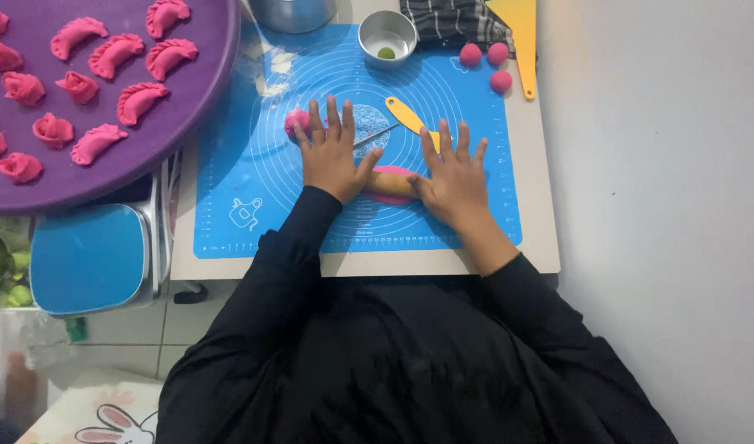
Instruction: Shaping and decorating pink dough into small pastries using hands and a small detailing tool on a silicone mat.
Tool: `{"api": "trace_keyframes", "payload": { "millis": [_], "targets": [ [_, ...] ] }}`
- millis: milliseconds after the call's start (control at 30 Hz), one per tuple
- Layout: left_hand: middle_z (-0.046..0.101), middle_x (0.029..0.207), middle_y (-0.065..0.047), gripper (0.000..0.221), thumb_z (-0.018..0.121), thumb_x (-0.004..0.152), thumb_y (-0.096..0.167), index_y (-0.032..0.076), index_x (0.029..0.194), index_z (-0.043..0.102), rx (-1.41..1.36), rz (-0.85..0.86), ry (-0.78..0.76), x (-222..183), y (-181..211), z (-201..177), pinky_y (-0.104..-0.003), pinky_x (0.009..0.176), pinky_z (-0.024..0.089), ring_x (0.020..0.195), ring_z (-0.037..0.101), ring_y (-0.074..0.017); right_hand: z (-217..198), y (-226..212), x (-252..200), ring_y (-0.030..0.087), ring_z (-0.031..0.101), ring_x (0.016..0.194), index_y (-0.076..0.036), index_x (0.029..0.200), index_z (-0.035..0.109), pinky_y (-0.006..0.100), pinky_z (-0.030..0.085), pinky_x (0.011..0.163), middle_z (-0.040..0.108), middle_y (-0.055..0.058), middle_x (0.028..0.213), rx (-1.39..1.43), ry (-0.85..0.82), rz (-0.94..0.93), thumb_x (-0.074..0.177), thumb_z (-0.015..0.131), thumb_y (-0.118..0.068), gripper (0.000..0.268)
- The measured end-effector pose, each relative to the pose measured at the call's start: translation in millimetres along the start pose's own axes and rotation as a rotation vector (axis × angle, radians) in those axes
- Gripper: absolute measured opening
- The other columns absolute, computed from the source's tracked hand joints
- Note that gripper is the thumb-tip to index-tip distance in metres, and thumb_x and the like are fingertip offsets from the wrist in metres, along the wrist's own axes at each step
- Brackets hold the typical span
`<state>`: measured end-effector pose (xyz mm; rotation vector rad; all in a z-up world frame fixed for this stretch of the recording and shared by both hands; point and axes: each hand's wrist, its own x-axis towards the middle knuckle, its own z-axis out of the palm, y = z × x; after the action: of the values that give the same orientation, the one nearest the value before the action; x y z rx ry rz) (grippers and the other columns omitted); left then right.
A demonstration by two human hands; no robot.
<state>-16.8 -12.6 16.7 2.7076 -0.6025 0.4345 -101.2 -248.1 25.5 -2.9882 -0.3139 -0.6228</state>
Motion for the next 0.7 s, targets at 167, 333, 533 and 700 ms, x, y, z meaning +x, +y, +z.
{"api": "trace_keyframes", "payload": {
  "millis": [167,333,533,700],
  "targets": [
    [0.003,0.174,-0.017,0.098,0.034,0.101,0.081,0.015,0.168,0.007,0.073,-0.067,-0.106,17.1,5.2,-11.7,-0.076,0.119,0.004,0.156,-0.007,-0.0439,0.5,10.5,23.6,0.053,0.008,0.154,-0.018,0.167,0.021,0.081,0.002,0.113,0.024,0.027,0.168,0.097,-0.164,0.078,0.103,0.026,-0.074,0.085],
    [-0.008,0.173,-0.017,0.104,0.028,0.100,0.085,0.013,0.168,-0.001,0.046,-0.115,-0.175,31.6,10.2,-22.8,-0.075,0.120,-0.007,0.155,-0.017,-0.0388,-9.9,11.9,42.7,0.043,-0.011,0.157,-0.022,0.168,0.005,0.073,-0.007,0.119,-0.002,0.016,0.174,0.088,-0.318,0.145,0.098,0.016,-0.077,0.090],
    [-0.016,0.172,-0.017,0.107,0.027,0.099,0.088,0.014,0.167,-0.008,0.034,-0.127,-0.187,46.0,4.3,-12.7,-0.074,0.118,-0.015,0.155,-0.023,-0.0373,-6.7,19.3,62.9,0.045,-0.015,0.154,-0.018,0.167,0.005,0.073,-0.010,0.117,-0.004,0.023,0.172,0.119,-0.356,0.187,0.091,0.017,-0.085,0.102],
    [-0.014,0.173,-0.017,0.104,0.024,0.099,0.086,0.014,0.166,-0.009,0.006,-0.165,-0.214,57.2,10.0,-21.7,-0.071,0.117,-0.018,0.154,-0.024,-0.0351,1.8,29.1,74.0,0.046,-0.017,0.154,-0.021,0.167,-0.001,0.073,-0.008,0.118,-0.007,0.022,0.172,0.081,-0.334,0.181,0.091,0.017,-0.086,0.101]
  ]
}}
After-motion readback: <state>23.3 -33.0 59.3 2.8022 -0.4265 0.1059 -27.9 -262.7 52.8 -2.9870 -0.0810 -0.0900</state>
